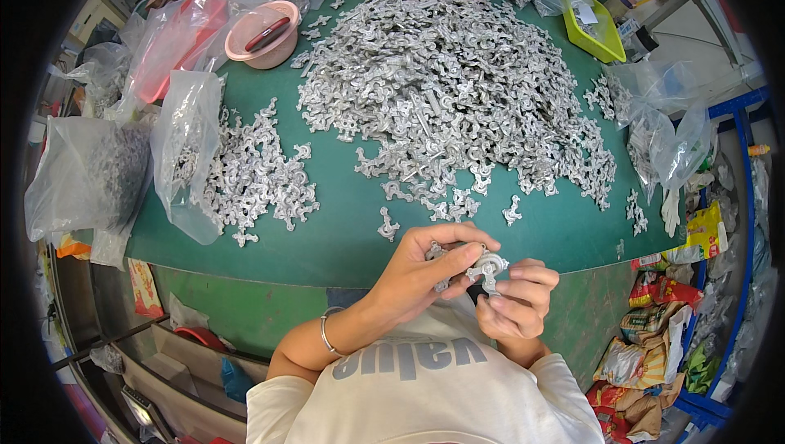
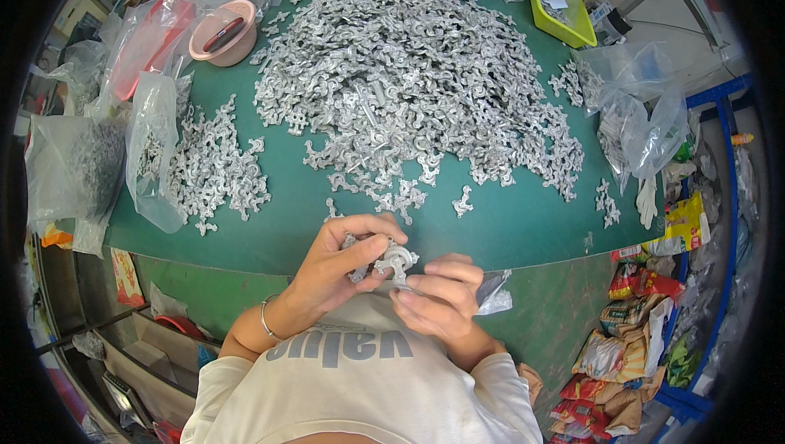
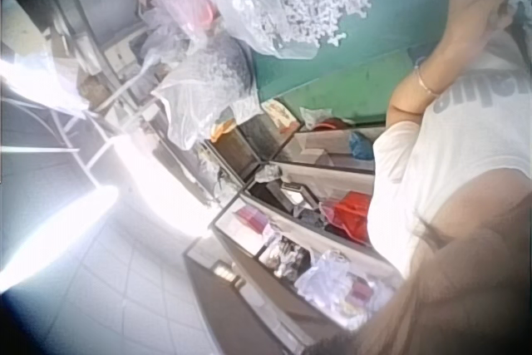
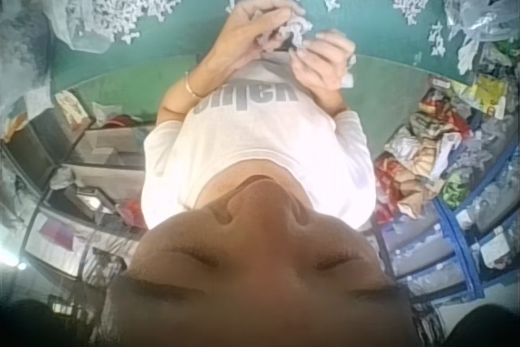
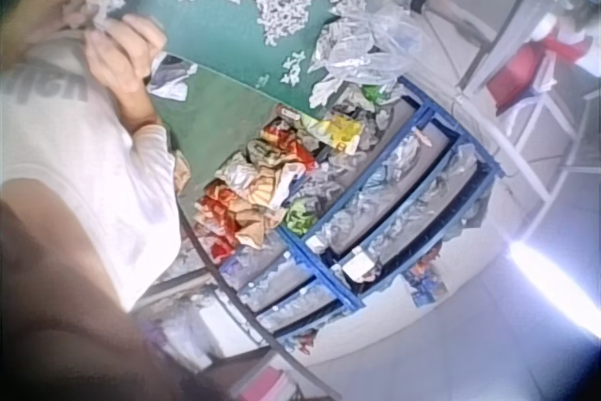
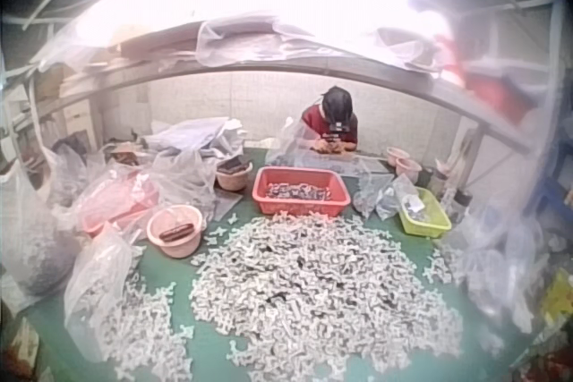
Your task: The person sorts small gray metal components from a large pile on a green table by hand, placing specific parts into different piles and containers.
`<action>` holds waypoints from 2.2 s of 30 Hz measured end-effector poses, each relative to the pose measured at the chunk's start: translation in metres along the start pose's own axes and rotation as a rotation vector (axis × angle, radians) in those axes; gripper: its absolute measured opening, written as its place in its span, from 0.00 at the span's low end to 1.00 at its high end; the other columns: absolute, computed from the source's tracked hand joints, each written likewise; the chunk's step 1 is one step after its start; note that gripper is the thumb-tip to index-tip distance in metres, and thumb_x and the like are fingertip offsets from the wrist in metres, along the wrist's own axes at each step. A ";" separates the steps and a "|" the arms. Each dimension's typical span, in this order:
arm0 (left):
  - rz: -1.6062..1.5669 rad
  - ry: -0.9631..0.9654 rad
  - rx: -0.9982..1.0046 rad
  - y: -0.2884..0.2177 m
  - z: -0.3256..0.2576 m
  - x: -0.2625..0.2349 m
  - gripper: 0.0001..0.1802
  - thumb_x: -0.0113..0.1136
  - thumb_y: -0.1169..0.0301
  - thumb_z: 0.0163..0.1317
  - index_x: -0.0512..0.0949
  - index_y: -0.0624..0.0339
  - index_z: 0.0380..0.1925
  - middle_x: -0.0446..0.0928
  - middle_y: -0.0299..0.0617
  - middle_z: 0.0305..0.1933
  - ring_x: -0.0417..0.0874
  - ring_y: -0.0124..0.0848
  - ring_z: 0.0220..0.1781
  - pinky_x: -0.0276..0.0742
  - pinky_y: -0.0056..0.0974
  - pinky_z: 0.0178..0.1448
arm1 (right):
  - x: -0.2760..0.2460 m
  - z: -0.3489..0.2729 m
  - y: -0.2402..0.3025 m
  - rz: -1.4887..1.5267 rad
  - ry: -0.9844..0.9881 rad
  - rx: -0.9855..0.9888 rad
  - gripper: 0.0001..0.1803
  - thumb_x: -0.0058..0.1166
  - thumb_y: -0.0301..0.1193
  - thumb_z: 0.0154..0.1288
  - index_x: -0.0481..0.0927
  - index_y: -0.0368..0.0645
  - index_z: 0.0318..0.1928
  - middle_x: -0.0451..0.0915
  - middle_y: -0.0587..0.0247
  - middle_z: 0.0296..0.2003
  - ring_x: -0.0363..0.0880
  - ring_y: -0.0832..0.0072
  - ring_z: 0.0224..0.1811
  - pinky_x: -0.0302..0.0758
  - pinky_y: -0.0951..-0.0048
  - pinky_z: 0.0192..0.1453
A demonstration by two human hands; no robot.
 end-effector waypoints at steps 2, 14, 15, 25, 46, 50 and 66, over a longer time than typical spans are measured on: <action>0.011 0.001 0.005 -0.001 0.000 0.000 0.09 0.50 0.74 0.62 0.75 0.69 0.36 0.66 0.35 0.31 0.64 0.19 0.21 0.56 0.23 0.18 | 0.000 -0.001 -0.001 0.003 -0.003 0.002 0.18 0.67 0.25 0.39 0.76 0.52 0.34 0.74 0.70 0.34 0.68 0.70 0.38 0.70 0.73 0.28; 0.008 -0.036 -0.124 0.006 -0.001 -0.002 0.10 0.53 0.71 0.61 0.76 0.67 0.37 0.70 0.36 0.30 0.67 0.19 0.23 0.58 0.22 0.20 | 0.000 -0.003 -0.031 0.357 -0.149 0.414 0.18 0.59 0.39 0.53 0.73 0.37 0.34 0.74 0.59 0.32 0.69 0.70 0.33 0.68 0.73 0.32; 0.053 -0.035 -0.124 0.006 0.000 -0.003 0.10 0.53 0.71 0.61 0.76 0.67 0.37 0.71 0.36 0.29 0.67 0.19 0.23 0.58 0.22 0.20 | 0.002 -0.005 -0.039 0.409 -0.183 0.571 0.19 0.57 0.41 0.55 0.73 0.35 0.35 0.74 0.58 0.31 0.69 0.71 0.33 0.67 0.73 0.33; 0.212 -0.161 0.031 -0.008 0.000 -0.004 0.09 0.53 0.77 0.57 0.76 0.67 0.37 0.72 0.37 0.26 0.64 0.17 0.20 0.56 0.22 0.19 | 0.011 -0.001 -0.049 0.755 -0.140 1.017 0.06 0.52 0.22 0.59 0.69 0.35 0.28 0.75 0.59 0.24 0.70 0.83 0.22 0.65 0.83 0.25; 0.208 -0.122 -0.022 -0.008 -0.008 0.001 0.09 0.55 0.76 0.57 0.76 0.71 0.36 0.75 0.41 0.27 0.66 0.18 0.20 0.55 0.23 0.19 | 0.016 0.001 -0.041 1.036 -0.180 1.015 0.12 0.50 0.32 0.63 0.66 0.36 0.31 0.77 0.51 0.26 0.74 0.75 0.18 0.66 0.81 0.16; 0.198 -0.118 -0.022 -0.009 -0.008 0.001 0.09 0.55 0.77 0.57 0.75 0.71 0.36 0.75 0.42 0.28 0.66 0.18 0.20 0.55 0.23 0.19 | 0.016 0.001 -0.040 1.055 -0.173 1.002 0.13 0.49 0.33 0.63 0.65 0.36 0.30 0.77 0.49 0.27 0.73 0.76 0.18 0.66 0.81 0.16; 0.190 -0.100 -0.031 -0.004 -0.008 -0.001 0.09 0.55 0.76 0.57 0.75 0.71 0.36 0.76 0.44 0.28 0.65 0.18 0.19 0.55 0.22 0.19 | 0.018 0.002 -0.040 1.009 -0.193 1.043 0.13 0.44 0.34 0.66 0.64 0.39 0.29 0.76 0.50 0.26 0.71 0.76 0.17 0.64 0.81 0.16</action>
Point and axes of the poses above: each hand's wrist, its own z-axis towards the middle knuckle, its own x-axis out of the palm, y = z × x, the point moved 7 cm from there along z, towards the middle knuckle
